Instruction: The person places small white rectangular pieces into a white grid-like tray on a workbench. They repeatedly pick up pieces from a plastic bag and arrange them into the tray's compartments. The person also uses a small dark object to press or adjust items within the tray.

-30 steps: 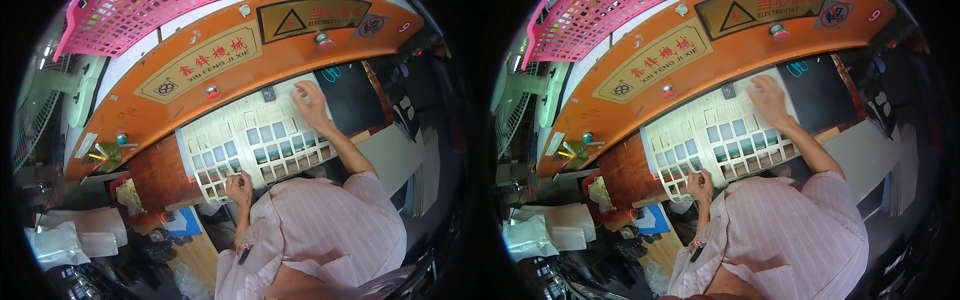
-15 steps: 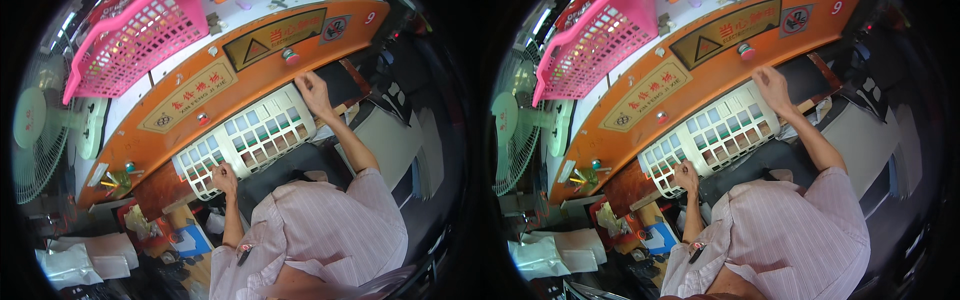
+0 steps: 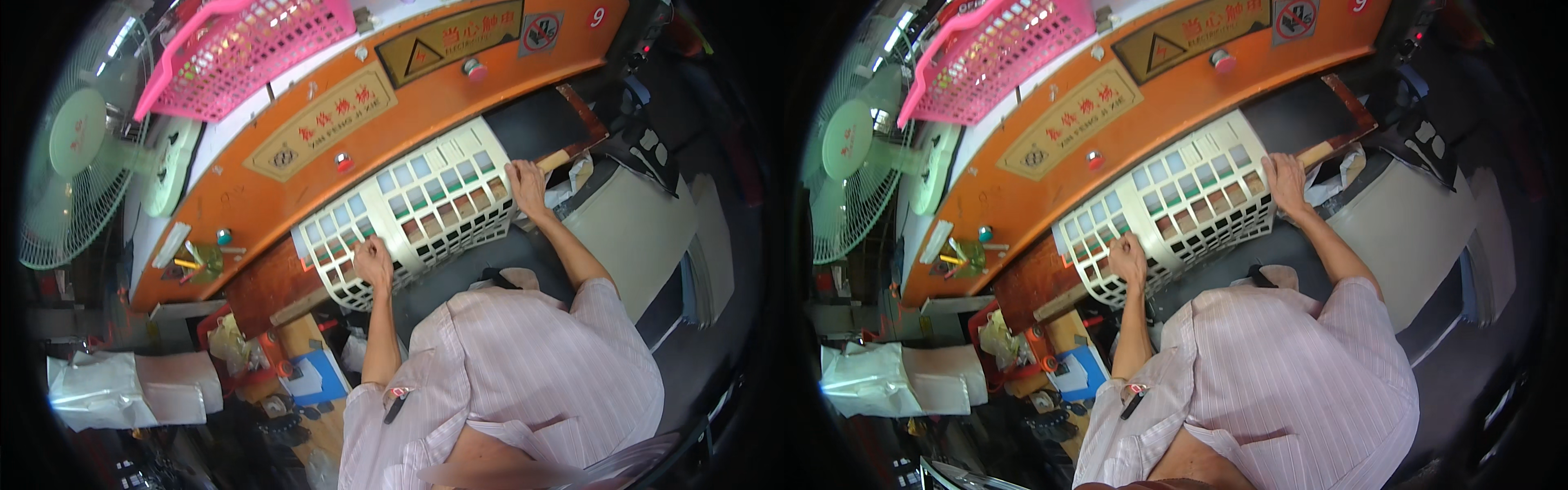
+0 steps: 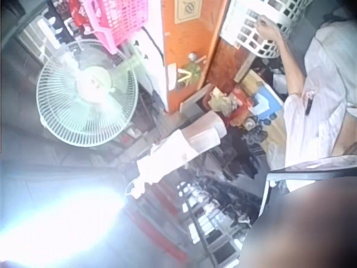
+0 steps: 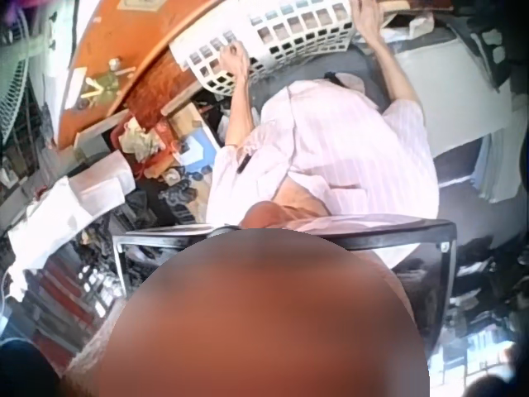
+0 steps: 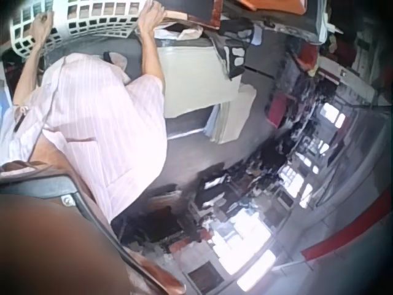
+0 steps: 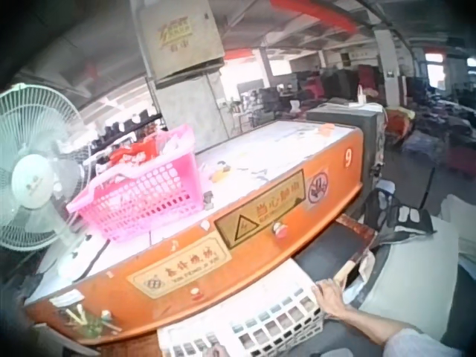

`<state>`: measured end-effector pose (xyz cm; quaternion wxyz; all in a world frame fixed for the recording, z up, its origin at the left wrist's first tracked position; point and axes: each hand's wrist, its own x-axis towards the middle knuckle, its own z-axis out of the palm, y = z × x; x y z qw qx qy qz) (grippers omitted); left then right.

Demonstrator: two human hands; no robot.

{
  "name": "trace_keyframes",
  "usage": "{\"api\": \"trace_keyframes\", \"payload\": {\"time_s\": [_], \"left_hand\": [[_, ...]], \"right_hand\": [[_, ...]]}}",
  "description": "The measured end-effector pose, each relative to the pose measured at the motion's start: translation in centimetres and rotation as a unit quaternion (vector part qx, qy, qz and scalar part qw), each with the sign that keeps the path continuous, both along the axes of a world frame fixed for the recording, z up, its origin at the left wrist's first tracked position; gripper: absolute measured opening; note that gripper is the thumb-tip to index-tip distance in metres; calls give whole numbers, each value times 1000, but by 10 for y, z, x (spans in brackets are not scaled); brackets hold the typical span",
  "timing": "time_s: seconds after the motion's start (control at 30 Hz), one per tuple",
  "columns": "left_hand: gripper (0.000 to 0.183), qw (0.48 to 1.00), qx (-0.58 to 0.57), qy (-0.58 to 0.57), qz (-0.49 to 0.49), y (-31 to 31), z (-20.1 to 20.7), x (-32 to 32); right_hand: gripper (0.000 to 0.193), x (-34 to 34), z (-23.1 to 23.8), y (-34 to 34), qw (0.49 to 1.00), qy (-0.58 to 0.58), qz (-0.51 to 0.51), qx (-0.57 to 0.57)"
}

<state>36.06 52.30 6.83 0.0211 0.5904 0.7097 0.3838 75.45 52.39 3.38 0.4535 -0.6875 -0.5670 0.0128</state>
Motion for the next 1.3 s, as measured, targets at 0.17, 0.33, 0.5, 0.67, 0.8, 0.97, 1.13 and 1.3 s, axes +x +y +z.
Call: {"api": "trace_keyframes", "payload": {"time_s": [0.17, 0.33, 0.5, 0.67, 0.8, 0.97, 1.13, 1.3], "left_hand": [[42, 1000, -2, -15, 10, 1, -5, -2], [39, 999, -27, -13, 40, -4, -3, 6], [39, 999, -32, -19, 21, -10, 2, 9], [38, 998, -33, -45, 22, -14, -3, 9], [29, 998, -57, -27, 22, -23, -1, 9], [27, 992, -117, -17, 48, -34, 5, 8], [25, 990, -133, -33, 46, -37, 6, 7], [27, 991, -125, -24, 39, -32, 6, 6]], "right_hand": [[30, 1, -10, 2, 1000, 2, 15, 6], [22, -1, 20, 26, 983, 146, -28, -112], [34, -41, 68, 133, 996, 9, 92, 6], [66, -112, 74, 233, 933, -12, 345, -96], [72, -117, 58, 261, 890, 14, 400, -220], [67, -94, 63, 288, 813, 307, 327, -372], [66, -64, 85, 280, 908, 119, 342, -212], [67, -72, 61, 257, 892, 30, 401, -209]]}}
